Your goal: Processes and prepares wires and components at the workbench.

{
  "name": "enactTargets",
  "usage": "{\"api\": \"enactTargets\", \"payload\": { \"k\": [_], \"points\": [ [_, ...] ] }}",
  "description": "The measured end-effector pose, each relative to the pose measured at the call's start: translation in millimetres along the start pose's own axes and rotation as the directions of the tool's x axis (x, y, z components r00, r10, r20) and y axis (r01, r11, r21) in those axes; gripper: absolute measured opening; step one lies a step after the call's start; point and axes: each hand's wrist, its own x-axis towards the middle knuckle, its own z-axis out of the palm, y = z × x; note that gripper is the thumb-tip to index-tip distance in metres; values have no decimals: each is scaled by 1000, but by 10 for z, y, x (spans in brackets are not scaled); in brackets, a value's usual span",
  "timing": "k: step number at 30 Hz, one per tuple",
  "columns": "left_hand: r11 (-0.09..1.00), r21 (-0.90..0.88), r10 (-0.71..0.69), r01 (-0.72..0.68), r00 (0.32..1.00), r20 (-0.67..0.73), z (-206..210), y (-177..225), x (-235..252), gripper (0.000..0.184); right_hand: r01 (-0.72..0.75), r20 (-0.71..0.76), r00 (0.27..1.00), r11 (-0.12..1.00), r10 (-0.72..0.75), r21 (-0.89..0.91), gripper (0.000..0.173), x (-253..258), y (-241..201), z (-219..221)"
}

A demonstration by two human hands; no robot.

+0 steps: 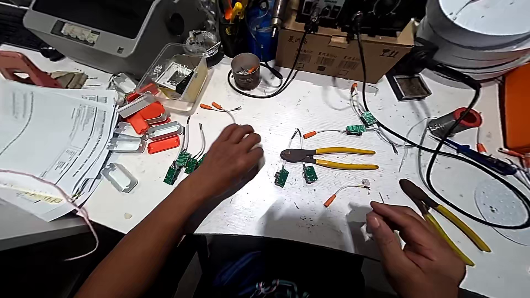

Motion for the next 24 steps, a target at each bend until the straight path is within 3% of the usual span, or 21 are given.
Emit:
{"api": "enactTargets", "payload": {
  "k": [2,4,6,10,14,16,19,21,24],
  "points": [
    [1000,18,-11,12,998,-61,-66,-19,7,17,19,-33,999,1000,-20,-24,21,-28,19,-23],
    [999,30,-20,20,1000,3,-59,-19,-22,32,27,-22,999,999,-28,-22,21,-44,41,-16],
    [1000,1,23,-23,995,96,20,-46,-43,26,35,3,999,999,-35,-7,21,-62,40,16],
    [988,39,145,-150,982,117,136,-217,-14,25,34,-9,999,999,-35,-6,19,-97,-9,80],
    [999,17,38,-36,997,-69,-126,-284,-49,23,62,-101,993,997,-57,47,16,-162,-42,77],
    [968,-251,-46,10,990,-137,-210,27,25,19,56,-142,989,988,-36,142,16,-193,-105,88],
    [688,-723,-184,60,978,-94,-57,936,317,9,3,-116,993,943,38,332,22,-195,-201,119],
    [583,-811,-231,51,967,-106,232,1386,465,6,-48,-109,989,904,104,424,25,-197,-207,168],
    [526,-843,-265,109,963,-41,473,1705,556,11,-129,-162,955,838,250,531,18,-228,-138,174]
  ]
}}
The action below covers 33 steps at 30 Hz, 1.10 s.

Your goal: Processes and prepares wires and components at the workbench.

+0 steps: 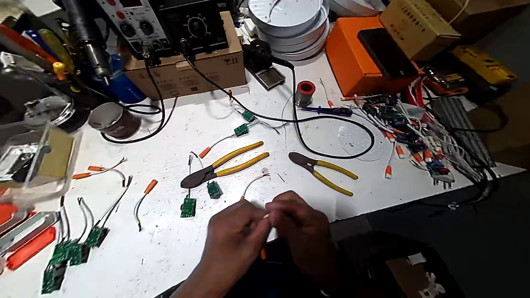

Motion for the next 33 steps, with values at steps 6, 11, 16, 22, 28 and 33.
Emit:
{"api": "enactTargets", "payload": {
  "k": [6,11,16,22,28,33],
  "points": [
    [881,-334,-253,335,931,264,88,62,96,11,-102,29,994,995,101,23,18,41,39,-274],
    [703,-508,-328,497,861,389,145,32,165,13,-117,-109,985,984,131,132,22,158,16,-453],
    [640,-550,-385,537,843,376,211,26,213,10,-152,25,988,988,152,28,18,157,25,-592],
    [656,-539,-356,528,847,395,278,68,229,6,-125,49,991,991,122,57,12,153,56,-563],
    [643,-552,-372,531,847,380,254,13,254,7,61,-70,990,809,-126,-585,19,253,45,-789],
    [660,-551,-381,510,860,340,244,-29,301,6,77,68,997,337,-39,-938,45,355,157,-1077]
  ]
}}
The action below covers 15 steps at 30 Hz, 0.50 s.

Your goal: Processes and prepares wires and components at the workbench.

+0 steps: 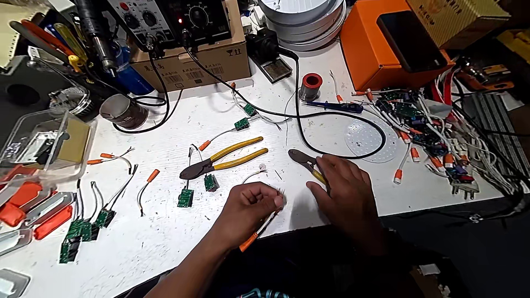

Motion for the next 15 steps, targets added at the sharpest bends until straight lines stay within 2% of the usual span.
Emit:
{"api": "enactTargets", "payload": {
  "k": [2,6,10,13,15],
  "points": [
    [1000,-18,-6,6,1000,-3,-8,3,18,6,-7,-6,1000,999,6,-53,40,9,22,-8],
    [999,-50,-22,22,1000,-2,-52,-13,29,6,8,-25,1000,995,-11,-96,43,18,58,10],
    [995,-87,-46,45,999,-10,-74,-15,31,4,-2,-99,995,995,-8,-97,47,-50,74,47],
    [993,-109,-48,46,999,-15,-92,-31,29,6,-13,-82,997,994,4,-106,48,-104,112,26],
    [992,-119,-41,39,999,-9,-94,-43,31,5,-43,-96,995,998,39,-37,47,-121,132,18]
  ]
}}
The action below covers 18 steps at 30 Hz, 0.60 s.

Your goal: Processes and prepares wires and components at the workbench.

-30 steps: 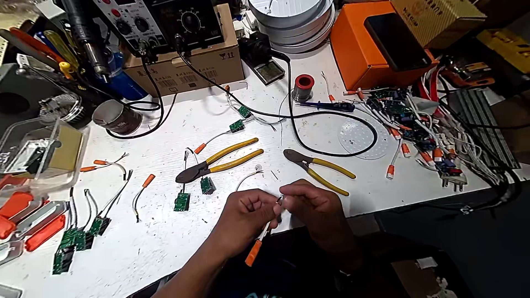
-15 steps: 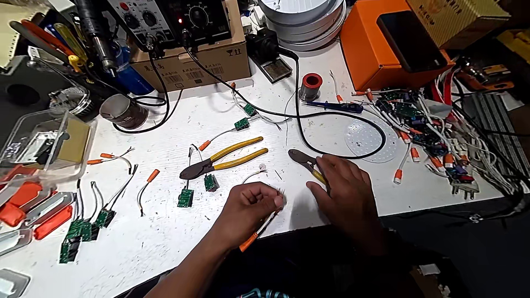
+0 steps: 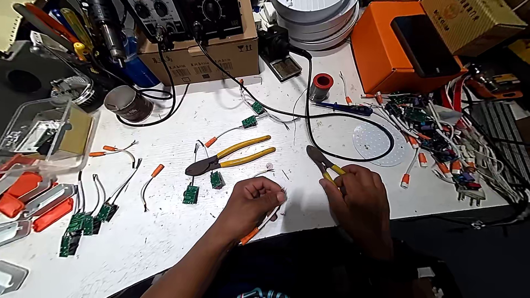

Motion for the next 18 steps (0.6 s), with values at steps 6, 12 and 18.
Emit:
{"api": "enactTargets", "payload": {
  "k": [6,12,18],
  "points": [
    [999,-41,24,-23,1000,19,-28,-5,19,5,-385,314,918,355,242,852,48,37,-19,-357],
    [999,-37,35,-33,998,43,-34,-17,25,6,-331,337,940,99,-54,939,15,-61,-321,-255],
    [999,1,38,-38,996,76,-38,-11,3,4,-296,307,951,407,39,864,15,-14,-661,-54]
  ]
}}
